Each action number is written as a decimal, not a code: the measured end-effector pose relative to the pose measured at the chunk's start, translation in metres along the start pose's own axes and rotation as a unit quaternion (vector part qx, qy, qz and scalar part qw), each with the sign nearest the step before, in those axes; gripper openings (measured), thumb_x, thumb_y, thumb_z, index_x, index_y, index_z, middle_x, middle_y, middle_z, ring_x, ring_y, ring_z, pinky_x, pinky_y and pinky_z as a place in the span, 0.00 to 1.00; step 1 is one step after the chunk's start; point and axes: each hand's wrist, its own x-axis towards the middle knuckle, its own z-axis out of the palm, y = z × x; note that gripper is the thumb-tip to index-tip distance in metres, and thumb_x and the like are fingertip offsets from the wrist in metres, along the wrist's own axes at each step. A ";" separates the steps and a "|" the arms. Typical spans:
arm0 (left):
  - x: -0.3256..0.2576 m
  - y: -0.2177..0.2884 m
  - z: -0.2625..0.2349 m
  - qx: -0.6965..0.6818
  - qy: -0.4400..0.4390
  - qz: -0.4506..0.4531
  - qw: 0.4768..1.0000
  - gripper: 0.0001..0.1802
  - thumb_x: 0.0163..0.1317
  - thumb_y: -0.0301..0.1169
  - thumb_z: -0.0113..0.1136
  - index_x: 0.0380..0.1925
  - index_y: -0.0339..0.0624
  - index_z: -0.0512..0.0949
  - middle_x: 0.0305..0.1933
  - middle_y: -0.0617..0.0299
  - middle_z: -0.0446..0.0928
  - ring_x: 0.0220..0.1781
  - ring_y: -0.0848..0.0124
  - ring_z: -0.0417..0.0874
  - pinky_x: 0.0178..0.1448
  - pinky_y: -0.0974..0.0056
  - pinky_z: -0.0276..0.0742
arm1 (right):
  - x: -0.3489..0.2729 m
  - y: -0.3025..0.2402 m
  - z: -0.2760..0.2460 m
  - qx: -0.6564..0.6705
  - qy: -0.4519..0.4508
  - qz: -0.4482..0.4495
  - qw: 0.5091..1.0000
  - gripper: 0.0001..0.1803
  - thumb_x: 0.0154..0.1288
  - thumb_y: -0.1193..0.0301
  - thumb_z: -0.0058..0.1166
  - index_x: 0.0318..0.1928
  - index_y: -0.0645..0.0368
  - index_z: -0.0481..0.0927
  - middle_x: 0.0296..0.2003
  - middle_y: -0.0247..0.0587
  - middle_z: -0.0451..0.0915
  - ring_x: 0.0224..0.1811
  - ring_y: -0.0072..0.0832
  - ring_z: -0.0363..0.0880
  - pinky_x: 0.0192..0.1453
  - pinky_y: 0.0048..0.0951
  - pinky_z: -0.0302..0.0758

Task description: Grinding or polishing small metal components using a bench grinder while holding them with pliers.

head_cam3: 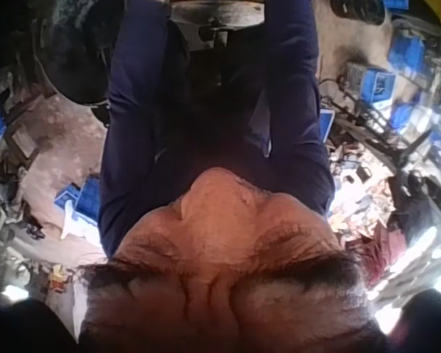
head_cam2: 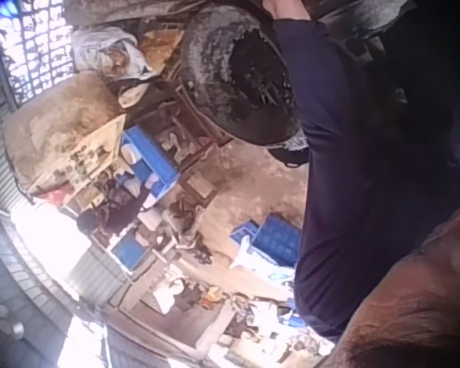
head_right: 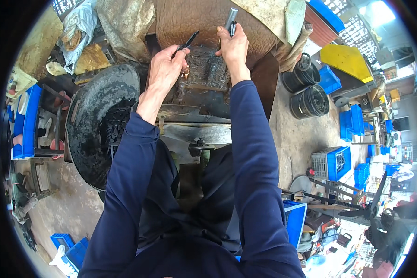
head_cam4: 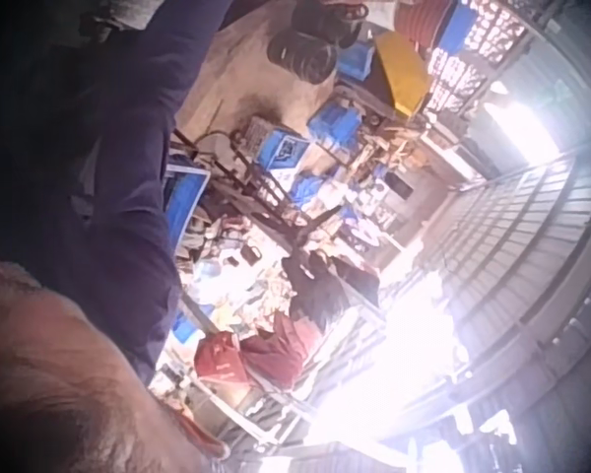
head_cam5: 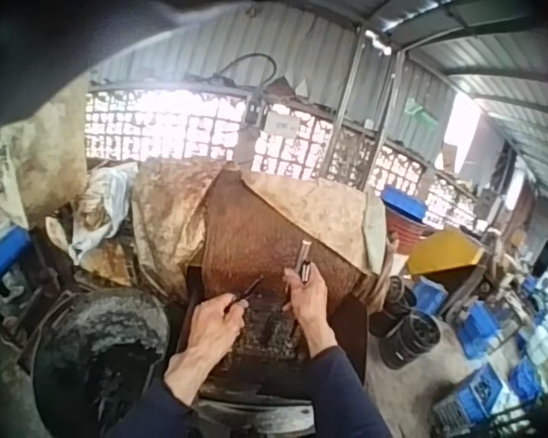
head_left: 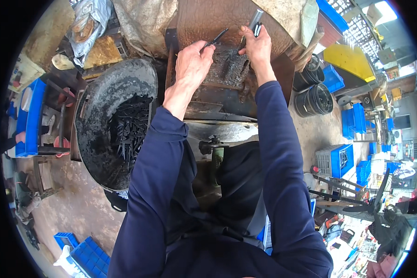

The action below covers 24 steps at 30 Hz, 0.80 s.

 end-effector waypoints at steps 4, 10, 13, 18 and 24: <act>0.001 -0.002 0.000 0.000 0.001 0.008 1.000 0.16 0.66 0.42 0.57 0.37 0.39 0.81 0.24 0.55 0.82 0.28 0.62 0.83 0.36 0.58 0.76 | 0.000 0.002 0.001 0.014 0.008 -0.010 1.000 0.15 0.68 0.65 0.61 0.48 0.63 0.78 0.36 0.41 0.86 0.26 0.23 0.82 0.17 0.25 0.77; 0.001 0.001 -0.002 0.009 -0.019 0.001 1.000 0.15 0.68 0.37 0.55 0.43 0.40 0.85 0.24 0.67 0.79 0.30 0.79 0.77 0.37 0.69 0.72 | -0.003 -0.006 0.000 -0.016 0.002 0.010 1.000 0.16 0.68 0.62 0.61 0.47 0.62 0.78 0.35 0.40 0.86 0.21 0.23 0.80 0.18 0.25 0.77; -0.003 0.009 -0.001 -0.035 -0.018 -0.006 0.999 0.15 0.67 0.40 0.57 0.41 0.39 0.83 0.23 0.62 0.81 0.24 0.74 0.79 0.30 0.65 0.74 | -0.003 -0.010 -0.002 -0.007 0.006 0.017 1.000 0.14 0.69 0.64 0.59 0.46 0.61 0.77 0.31 0.39 0.82 0.19 0.24 0.78 0.18 0.27 0.76; -0.003 0.011 -0.001 0.005 -0.018 -0.008 1.000 0.15 0.67 0.39 0.56 0.43 0.40 0.84 0.24 0.64 0.81 0.24 0.77 0.78 0.28 0.67 0.72 | -0.004 -0.015 -0.002 0.012 0.004 0.020 1.000 0.11 0.69 0.68 0.57 0.45 0.60 0.75 0.23 0.38 0.76 0.16 0.27 0.75 0.17 0.31 0.74; -0.003 0.010 -0.002 0.017 -0.022 -0.007 1.000 0.16 0.67 0.39 0.56 0.44 0.41 0.85 0.24 0.64 0.81 0.25 0.76 0.78 0.31 0.67 0.73 | -0.006 -0.012 -0.004 0.009 0.002 0.030 1.000 0.13 0.69 0.68 0.58 0.48 0.62 0.75 0.25 0.40 0.78 0.17 0.29 0.77 0.18 0.32 0.75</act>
